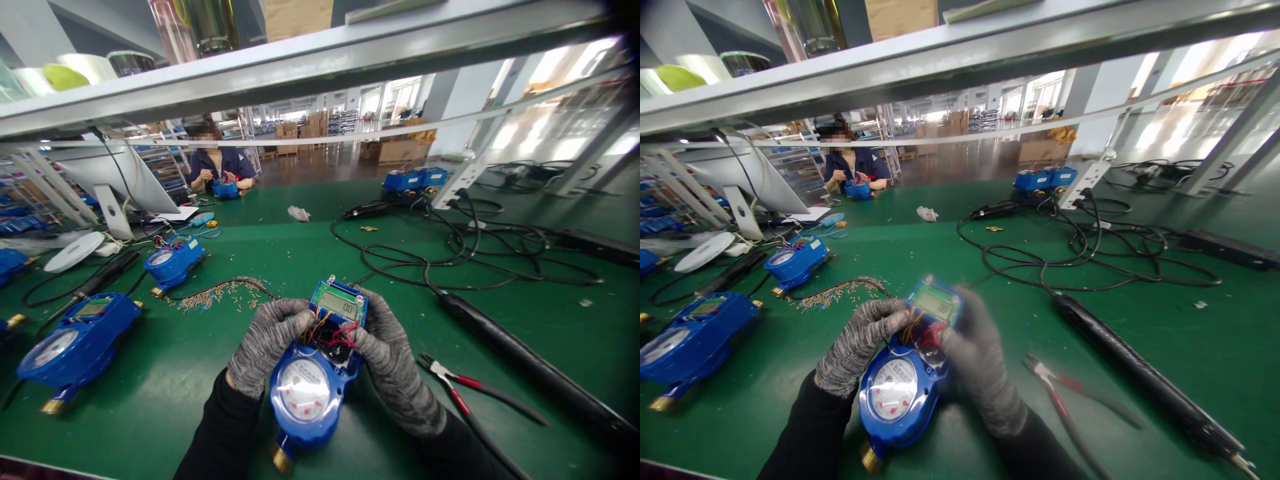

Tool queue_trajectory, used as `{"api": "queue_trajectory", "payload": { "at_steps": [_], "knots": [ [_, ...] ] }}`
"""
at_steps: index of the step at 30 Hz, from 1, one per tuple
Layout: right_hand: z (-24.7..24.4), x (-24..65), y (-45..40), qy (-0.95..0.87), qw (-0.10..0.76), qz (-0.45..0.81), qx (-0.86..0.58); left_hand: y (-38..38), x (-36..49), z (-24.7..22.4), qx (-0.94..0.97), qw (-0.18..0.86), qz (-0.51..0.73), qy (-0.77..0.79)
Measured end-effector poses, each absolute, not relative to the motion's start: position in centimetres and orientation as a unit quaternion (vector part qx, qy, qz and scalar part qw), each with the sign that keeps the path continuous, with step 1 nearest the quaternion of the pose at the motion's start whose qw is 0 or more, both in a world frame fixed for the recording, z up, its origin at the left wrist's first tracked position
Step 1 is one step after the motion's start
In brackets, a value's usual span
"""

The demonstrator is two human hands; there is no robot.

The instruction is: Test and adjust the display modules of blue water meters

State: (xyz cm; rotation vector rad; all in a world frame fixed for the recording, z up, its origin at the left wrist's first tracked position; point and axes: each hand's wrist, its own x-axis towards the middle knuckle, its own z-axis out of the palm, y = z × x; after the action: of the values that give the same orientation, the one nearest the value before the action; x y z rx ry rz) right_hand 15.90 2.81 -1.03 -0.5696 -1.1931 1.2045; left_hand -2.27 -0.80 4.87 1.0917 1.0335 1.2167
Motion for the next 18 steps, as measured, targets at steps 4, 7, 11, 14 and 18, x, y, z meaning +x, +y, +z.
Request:
{"api": "queue_trajectory", "payload": {
  "at_steps": [4, 7, 11, 14, 18],
  "knots": [
    [-1.0, 16.0, 2.9, -0.531, 0.626, 0.505, -0.266, -0.8, -2.1, 5.0, 0.472, 0.529, 0.522, 0.474],
    [-1.1, 16.0, 2.9, -0.55, 0.626, 0.483, -0.268, -0.8, -1.9, 5.3, 0.528, 0.454, 0.523, 0.492],
    [-1.5, 16.1, 2.9, -0.563, 0.633, 0.44, -0.299, -0.8, -1.8, 5.4, 0.566, 0.364, 0.523, 0.524],
    [-2.0, 16.1, 3.0, -0.561, 0.638, 0.422, -0.316, -0.9, -2.0, 5.1, 0.58, 0.311, 0.502, 0.561],
    [-2.1, 16.2, 3.0, -0.582, 0.628, 0.411, -0.314, -0.9, -2.5, 5.1, 0.578, 0.36, 0.472, 0.56]
  ]
}}
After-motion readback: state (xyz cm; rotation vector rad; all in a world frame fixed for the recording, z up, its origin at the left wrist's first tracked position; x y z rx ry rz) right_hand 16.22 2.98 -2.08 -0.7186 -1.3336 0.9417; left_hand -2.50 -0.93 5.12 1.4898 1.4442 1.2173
